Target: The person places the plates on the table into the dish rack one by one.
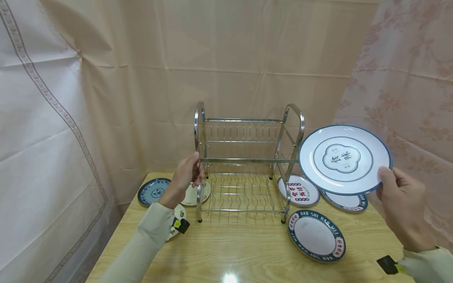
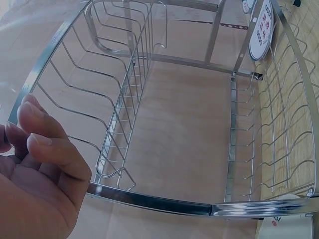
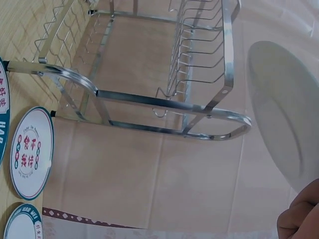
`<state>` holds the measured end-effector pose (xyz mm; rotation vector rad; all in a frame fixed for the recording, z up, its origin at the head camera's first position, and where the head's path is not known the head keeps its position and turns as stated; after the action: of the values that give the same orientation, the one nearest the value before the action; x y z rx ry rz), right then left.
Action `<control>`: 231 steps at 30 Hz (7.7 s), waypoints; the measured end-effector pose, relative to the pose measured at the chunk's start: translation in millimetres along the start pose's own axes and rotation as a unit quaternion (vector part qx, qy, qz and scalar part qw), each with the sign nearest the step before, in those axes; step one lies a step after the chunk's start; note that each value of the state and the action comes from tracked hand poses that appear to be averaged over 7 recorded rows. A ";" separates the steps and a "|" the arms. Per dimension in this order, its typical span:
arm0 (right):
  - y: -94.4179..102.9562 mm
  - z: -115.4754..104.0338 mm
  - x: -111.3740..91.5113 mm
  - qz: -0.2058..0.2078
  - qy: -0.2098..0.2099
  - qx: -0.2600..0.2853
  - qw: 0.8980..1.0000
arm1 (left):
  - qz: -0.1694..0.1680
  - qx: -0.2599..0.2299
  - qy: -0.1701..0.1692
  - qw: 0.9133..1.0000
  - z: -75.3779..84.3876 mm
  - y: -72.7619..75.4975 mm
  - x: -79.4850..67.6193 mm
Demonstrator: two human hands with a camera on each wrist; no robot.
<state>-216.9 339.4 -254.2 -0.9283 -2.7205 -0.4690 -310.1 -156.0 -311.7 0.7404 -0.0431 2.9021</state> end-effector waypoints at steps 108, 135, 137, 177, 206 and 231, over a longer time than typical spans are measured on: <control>-118.5 -107.0 12.8 0.105 0.451 -0.150 0.873 | 0.015 0.006 -0.010 1.000 0.2 -3.8 -2.0; -162.1 -89.6 22.6 0.096 0.451 -0.150 0.874 | 0.033 0.000 -0.001 0.999 -0.5 -5.3 -3.9; -164.4 -87.7 23.7 0.094 0.451 -0.153 0.874 | 0.030 -0.001 -0.002 1.000 -0.2 -6.0 -3.8; -174.4 -75.0 37.2 -0.009 0.361 -0.226 0.905 | 0.029 -0.002 -0.002 1.000 -2.6 -5.7 -2.4; -134.5 15.2 34.9 -0.092 0.242 -0.301 0.918 | 0.032 -0.006 0.006 0.999 -8.4 -1.7 0.6; -103.9 145.0 40.2 -0.170 0.094 -0.417 0.888 | 0.066 -0.001 0.033 0.997 -8.7 15.4 -3.8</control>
<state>-328.9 337.3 -398.6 -0.4804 -2.4681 -1.7843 -313.3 -171.2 -321.0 0.6661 -0.0901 3.0498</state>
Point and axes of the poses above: each hand's wrist, its own x-axis towards the middle knuckle, its own y-axis out of the back of the hand, z = x × y, the point moved 7 cm from there along x, towards the middle knuckle, and after that the axes turned 13 degrees about -y, right-handed, at the moved point
